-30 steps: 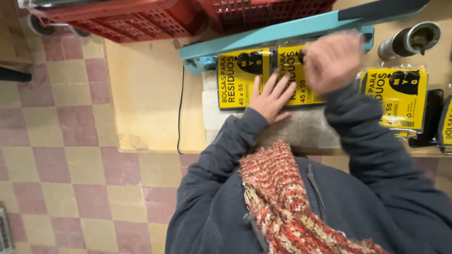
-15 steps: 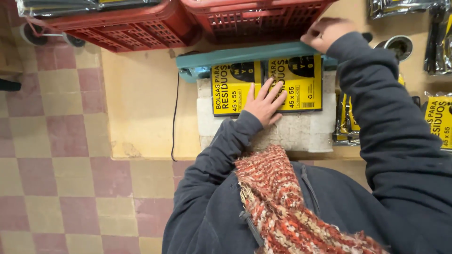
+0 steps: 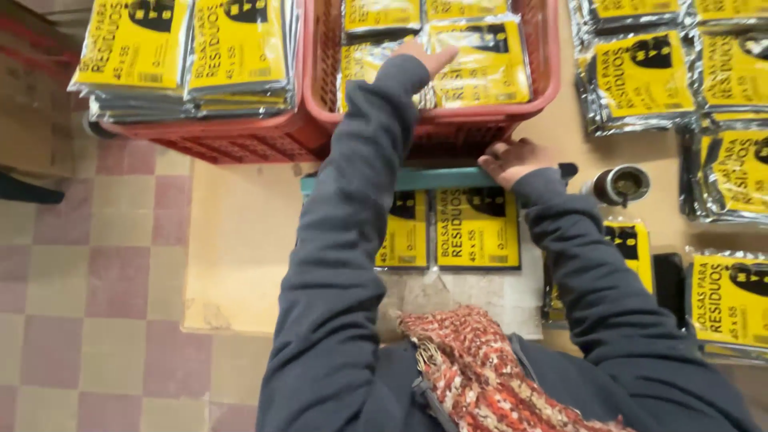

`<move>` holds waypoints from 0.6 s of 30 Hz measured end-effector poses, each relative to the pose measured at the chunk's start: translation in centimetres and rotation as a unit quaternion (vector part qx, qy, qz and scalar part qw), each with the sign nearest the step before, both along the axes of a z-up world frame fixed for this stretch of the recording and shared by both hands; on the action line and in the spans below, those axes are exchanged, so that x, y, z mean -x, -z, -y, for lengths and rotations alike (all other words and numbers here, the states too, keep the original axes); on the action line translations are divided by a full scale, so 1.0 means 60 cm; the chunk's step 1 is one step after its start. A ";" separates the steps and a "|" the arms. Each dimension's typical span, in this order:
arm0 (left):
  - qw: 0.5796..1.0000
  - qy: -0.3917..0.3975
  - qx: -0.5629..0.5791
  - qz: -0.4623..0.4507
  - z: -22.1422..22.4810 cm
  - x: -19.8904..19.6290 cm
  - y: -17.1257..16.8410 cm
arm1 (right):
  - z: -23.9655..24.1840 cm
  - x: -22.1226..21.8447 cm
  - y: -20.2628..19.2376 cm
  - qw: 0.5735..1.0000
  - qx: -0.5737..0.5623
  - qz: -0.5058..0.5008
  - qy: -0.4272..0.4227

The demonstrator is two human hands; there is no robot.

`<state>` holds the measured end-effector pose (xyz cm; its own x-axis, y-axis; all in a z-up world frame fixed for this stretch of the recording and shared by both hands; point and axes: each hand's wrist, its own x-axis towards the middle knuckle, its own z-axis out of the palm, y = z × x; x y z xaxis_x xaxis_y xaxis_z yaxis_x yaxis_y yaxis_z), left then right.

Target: Sealing and organizing packages of plastic garbage bags using a heat sealer.

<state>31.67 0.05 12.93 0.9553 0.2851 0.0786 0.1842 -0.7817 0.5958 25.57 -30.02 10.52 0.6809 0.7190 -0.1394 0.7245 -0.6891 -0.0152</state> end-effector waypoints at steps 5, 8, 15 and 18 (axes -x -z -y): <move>0.968 0.043 0.066 -0.240 -0.023 -0.210 0.174 | -0.005 0.003 -0.017 0.999 -0.022 -0.010 0.036; 0.944 0.109 0.263 -0.165 -0.041 -0.252 0.251 | -0.014 0.018 -0.046 0.996 -0.029 -0.040 0.075; 0.911 0.001 0.374 -0.175 0.022 -0.181 0.091 | -0.001 0.012 -0.015 0.987 -0.139 -0.001 0.080; 0.837 -0.016 0.513 -0.188 0.036 -0.153 0.046 | -0.002 0.009 -0.013 0.987 -0.134 -0.015 0.085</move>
<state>40.85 -2.11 10.15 0.8478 0.0438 -0.5285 0.5212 0.1146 0.8457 25.01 -29.88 11.31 0.7936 0.6082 0.0194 0.5951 -0.7691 -0.2330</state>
